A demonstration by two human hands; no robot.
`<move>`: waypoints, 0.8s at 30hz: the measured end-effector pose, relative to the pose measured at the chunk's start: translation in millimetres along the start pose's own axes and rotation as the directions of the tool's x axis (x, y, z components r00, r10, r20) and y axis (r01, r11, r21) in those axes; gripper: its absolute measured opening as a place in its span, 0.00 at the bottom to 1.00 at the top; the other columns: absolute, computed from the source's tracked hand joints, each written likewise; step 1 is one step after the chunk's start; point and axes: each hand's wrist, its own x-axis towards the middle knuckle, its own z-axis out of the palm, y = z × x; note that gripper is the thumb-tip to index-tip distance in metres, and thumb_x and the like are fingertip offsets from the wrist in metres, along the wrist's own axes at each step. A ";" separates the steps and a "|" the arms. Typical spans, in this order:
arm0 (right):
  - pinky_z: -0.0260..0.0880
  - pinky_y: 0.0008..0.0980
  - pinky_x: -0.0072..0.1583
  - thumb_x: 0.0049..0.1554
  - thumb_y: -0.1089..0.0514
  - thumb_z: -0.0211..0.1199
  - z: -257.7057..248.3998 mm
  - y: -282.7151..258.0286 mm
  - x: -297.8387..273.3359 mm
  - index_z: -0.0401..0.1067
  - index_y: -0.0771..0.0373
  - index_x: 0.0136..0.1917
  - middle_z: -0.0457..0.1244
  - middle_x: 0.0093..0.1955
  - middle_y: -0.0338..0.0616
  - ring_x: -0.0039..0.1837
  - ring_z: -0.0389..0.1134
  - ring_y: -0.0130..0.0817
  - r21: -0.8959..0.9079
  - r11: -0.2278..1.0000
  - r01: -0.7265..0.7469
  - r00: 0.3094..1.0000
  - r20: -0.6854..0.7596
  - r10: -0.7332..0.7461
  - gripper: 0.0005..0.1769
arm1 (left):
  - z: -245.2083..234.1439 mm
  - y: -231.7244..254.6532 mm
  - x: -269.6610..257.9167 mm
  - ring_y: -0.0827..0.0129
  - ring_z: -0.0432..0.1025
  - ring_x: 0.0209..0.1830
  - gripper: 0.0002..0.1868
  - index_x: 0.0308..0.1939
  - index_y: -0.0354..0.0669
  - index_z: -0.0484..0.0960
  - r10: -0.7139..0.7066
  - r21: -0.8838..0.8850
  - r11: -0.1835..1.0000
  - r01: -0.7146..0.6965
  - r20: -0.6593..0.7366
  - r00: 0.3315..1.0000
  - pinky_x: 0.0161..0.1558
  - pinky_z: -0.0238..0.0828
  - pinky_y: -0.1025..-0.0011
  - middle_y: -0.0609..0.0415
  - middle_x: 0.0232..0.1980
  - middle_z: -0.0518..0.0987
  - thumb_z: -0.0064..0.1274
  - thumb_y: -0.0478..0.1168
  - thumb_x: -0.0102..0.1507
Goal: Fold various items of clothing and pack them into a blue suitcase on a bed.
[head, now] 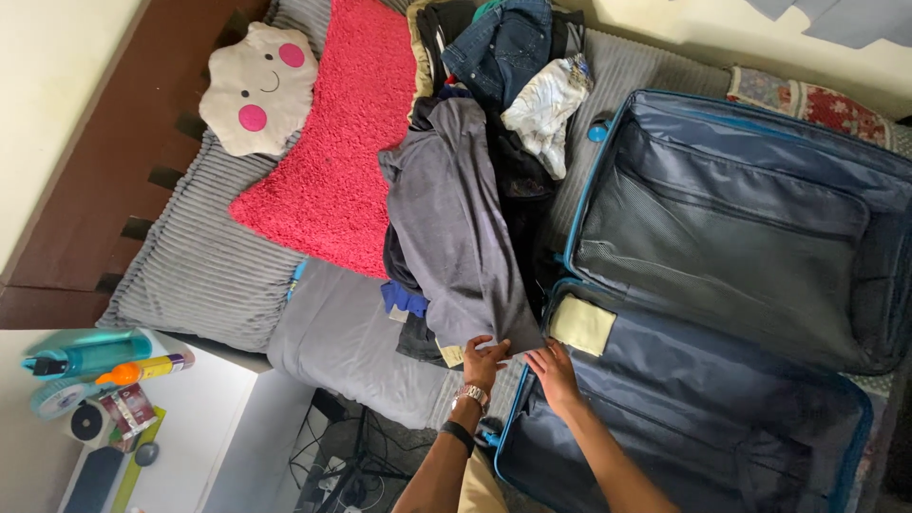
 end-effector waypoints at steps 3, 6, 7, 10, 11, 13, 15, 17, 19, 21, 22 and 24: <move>0.65 0.44 0.72 0.66 0.58 0.49 -10.0 11.4 -7.0 0.63 0.65 0.67 0.67 0.63 0.49 0.68 0.67 0.45 0.151 0.986 -0.077 0.995 -0.049 0.085 0.17 | 1.3 -2.5 -5.1 0.64 0.81 0.39 0.35 0.62 0.37 0.67 -0.094 0.051 0.994 0.094 0.002 0.996 0.39 0.77 0.69 0.46 0.42 0.86 0.69 0.42 0.56; 0.69 0.53 0.70 0.66 0.64 0.49 -12.4 11.7 -16.3 0.60 0.67 0.64 0.64 0.59 0.53 0.66 0.69 0.57 0.144 0.988 -0.061 0.998 0.002 0.061 0.14 | 7.9 2.4 -15.8 0.57 0.76 0.50 0.41 0.66 0.38 0.67 -0.228 0.120 0.966 0.230 -0.031 0.973 0.41 0.76 0.63 0.42 0.57 0.79 0.71 0.46 0.54; 0.68 0.53 0.70 0.65 0.65 0.47 -7.4 5.7 -20.4 0.62 0.65 0.64 0.65 0.60 0.53 0.65 0.68 0.57 0.174 0.981 -0.087 0.995 -0.034 0.095 0.14 | 9.3 1.8 -16.7 0.54 0.71 0.58 0.42 0.68 0.39 0.66 -0.347 -0.051 0.938 0.344 -0.065 0.936 0.49 0.76 0.58 0.44 0.63 0.71 0.69 0.47 0.56; 0.69 0.53 0.69 0.64 0.67 0.46 -0.7 1.9 -28.2 0.60 0.62 0.63 0.66 0.59 0.58 0.64 0.69 0.57 0.193 0.977 -0.091 0.994 -0.049 0.102 0.14 | -3.9 -31.7 4.3 0.52 0.65 0.67 0.42 0.68 0.44 0.69 -0.436 -0.452 0.784 0.426 0.087 0.895 0.59 0.69 0.52 0.46 0.68 0.66 0.67 0.52 0.53; 0.70 0.53 0.69 0.64 0.68 0.46 -0.8 1.8 -28.9 0.58 0.60 0.61 0.67 0.57 0.63 0.62 0.70 0.57 0.183 0.981 -0.066 0.997 -0.030 0.072 0.13 | -9.3 -47.9 16.5 0.52 0.64 0.67 0.42 0.65 0.47 0.72 -0.359 -0.645 0.636 0.425 0.240 0.902 0.61 0.64 0.53 0.45 0.67 0.70 0.67 0.55 0.50; 0.69 0.54 0.69 0.64 0.68 0.47 -7.6 1.7 -25.5 0.59 0.61 0.63 0.67 0.56 0.62 0.62 0.70 0.58 0.217 0.975 -0.057 0.997 -0.035 0.066 0.14 | -20.4 -58.5 26.3 0.54 0.64 0.67 0.40 0.65 0.42 0.73 -0.330 -0.709 0.606 0.360 0.188 0.925 0.64 0.61 0.53 0.46 0.67 0.71 0.68 0.53 0.53; 0.69 0.55 0.68 0.65 0.69 0.48 -13.6 3.6 -24.5 0.60 0.61 0.65 0.66 0.56 0.61 0.61 0.71 0.59 0.249 0.967 -0.056 0.997 -0.032 0.066 0.16 | -38.4 -69.5 35.7 0.56 0.65 0.66 0.39 0.65 0.38 0.73 -0.301 -0.770 0.572 0.283 0.124 0.946 0.67 0.58 0.54 0.48 0.67 0.71 0.68 0.51 0.55; 0.72 0.55 0.66 0.64 0.70 0.48 -15.7 5.4 -18.6 0.61 0.63 0.67 0.66 0.56 0.62 0.60 0.71 0.58 0.257 0.966 -0.038 0.998 -0.041 0.050 0.19 | -61.6 -75.4 52.3 0.60 0.66 0.63 0.32 0.61 0.45 0.77 -0.264 -0.783 0.593 0.189 0.033 0.964 0.65 0.61 0.58 0.53 0.63 0.71 0.68 0.45 0.55; 0.72 0.52 0.65 0.63 0.70 0.47 11.9 -26.3 -33.8 0.60 0.60 0.69 0.64 0.57 0.57 0.59 0.71 0.56 0.195 0.981 -0.021 0.995 -0.094 0.040 0.22 | -90.2 -91.9 71.5 0.62 0.63 0.60 0.27 0.58 0.46 0.77 -0.244 -0.825 0.540 0.168 0.037 0.969 0.64 0.61 0.59 0.55 0.59 0.69 0.69 0.43 0.58; 0.73 0.50 0.64 0.63 0.70 0.46 33.3 -50.9 -46.8 0.59 0.57 0.71 0.63 0.58 0.52 0.59 0.71 0.55 0.130 0.991 -0.009 0.989 -0.146 0.028 0.25 | -105.2 -84.2 65.6 0.63 0.61 0.56 0.22 0.56 0.46 0.78 -0.225 -0.863 0.483 0.146 0.038 0.974 0.63 0.60 0.59 0.56 0.55 0.67 0.71 0.41 0.61; 0.72 0.48 0.63 0.63 0.69 0.46 42.7 -59.7 -50.6 0.59 0.55 0.72 0.63 0.57 0.57 0.59 0.71 0.52 0.055 0.998 -0.008 0.985 -0.174 0.017 0.25 | -106.6 -65.8 52.0 0.62 0.64 0.56 0.22 0.54 0.45 0.79 -0.233 -0.843 0.527 0.111 -0.018 0.972 0.62 0.62 0.58 0.55 0.55 0.70 0.69 0.41 0.58; 0.72 0.45 0.62 0.64 0.69 0.46 43.0 -55.6 -46.4 0.59 0.54 0.73 0.64 0.57 0.62 0.59 0.72 0.50 -0.021 1.000 -0.010 0.981 -0.195 0.006 0.25 | -109.9 -38.2 28.8 0.60 0.66 0.55 0.21 0.52 0.45 0.80 -0.235 -0.819 0.570 0.072 -0.078 0.969 0.62 0.63 0.57 0.53 0.55 0.74 0.67 0.41 0.55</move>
